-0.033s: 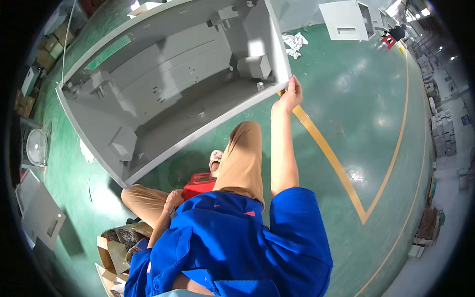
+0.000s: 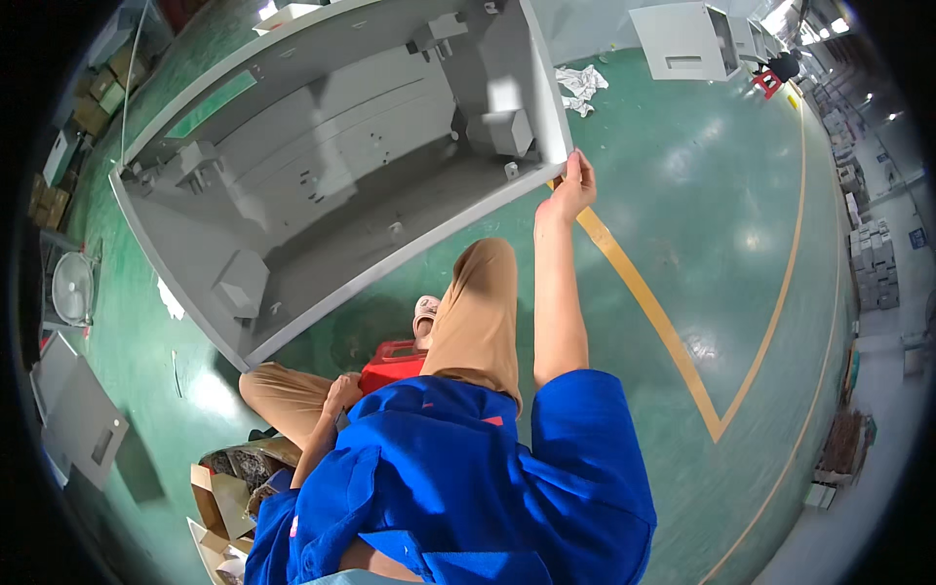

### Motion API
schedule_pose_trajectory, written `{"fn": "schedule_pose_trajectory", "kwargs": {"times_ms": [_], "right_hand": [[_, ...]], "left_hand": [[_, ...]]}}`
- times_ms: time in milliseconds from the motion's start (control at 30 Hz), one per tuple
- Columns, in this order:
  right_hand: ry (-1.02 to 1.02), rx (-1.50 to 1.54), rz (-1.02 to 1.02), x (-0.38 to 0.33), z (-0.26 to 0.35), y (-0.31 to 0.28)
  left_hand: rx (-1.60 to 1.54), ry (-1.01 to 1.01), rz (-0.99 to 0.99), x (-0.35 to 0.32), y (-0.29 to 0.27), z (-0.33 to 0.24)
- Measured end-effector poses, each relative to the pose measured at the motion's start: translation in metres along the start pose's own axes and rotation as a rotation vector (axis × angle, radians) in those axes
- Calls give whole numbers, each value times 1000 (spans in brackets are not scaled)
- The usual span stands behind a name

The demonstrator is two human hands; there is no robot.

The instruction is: Inspecting and moving large metal electrical or equipment enclosures.

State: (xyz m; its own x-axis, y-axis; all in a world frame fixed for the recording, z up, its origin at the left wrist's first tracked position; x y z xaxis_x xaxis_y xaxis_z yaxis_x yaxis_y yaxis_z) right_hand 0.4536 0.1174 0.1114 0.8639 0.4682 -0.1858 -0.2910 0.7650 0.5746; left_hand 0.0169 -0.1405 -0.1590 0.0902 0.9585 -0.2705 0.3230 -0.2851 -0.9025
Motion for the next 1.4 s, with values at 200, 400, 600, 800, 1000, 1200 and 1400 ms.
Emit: {"fn": "schedule_pose_trajectory", "kwargs": {"times_ms": [200, 400, 600, 800, 1000, 1200, 1400], "right_hand": [[95, -127, 316, 13, 14, 5], [248, -161, 645, 36, 22, 1], [123, -366, 993, 30, 35, 34], [-106, -409, 1027, 33, 42, 109], [-305, -333, 1126, 6, 70, 217], [-105, -224, 1266, 20, 64, 272], [-91, -335, 1149, 34, 71, 282]], "left_hand": [[16, -30, 29, 6, -7, -24], [30, -39, -2, 10, -15, -50], [41, -37, -18, 11, -11, -53], [45, -53, 18, 12, -19, -58], [74, -42, 11, 4, -20, -59], [-13, -73, -43, 2, -20, -48], [43, -31, 1, 3, -21, -50]]}}
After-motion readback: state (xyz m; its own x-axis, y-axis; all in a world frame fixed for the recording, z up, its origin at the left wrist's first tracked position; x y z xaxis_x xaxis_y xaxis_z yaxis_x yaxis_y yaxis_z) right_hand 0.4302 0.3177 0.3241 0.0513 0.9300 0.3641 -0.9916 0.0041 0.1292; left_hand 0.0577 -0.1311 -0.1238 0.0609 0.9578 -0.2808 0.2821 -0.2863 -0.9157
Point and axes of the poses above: each hand's wrist, its own x-axis towards the middle knuckle, its own y-axis out of the palm, z = x × y, the point moved 5 cm from there along x, towards the middle knuckle, and after that the axes turned 13 degrees about -z, right-handed, at the moved point
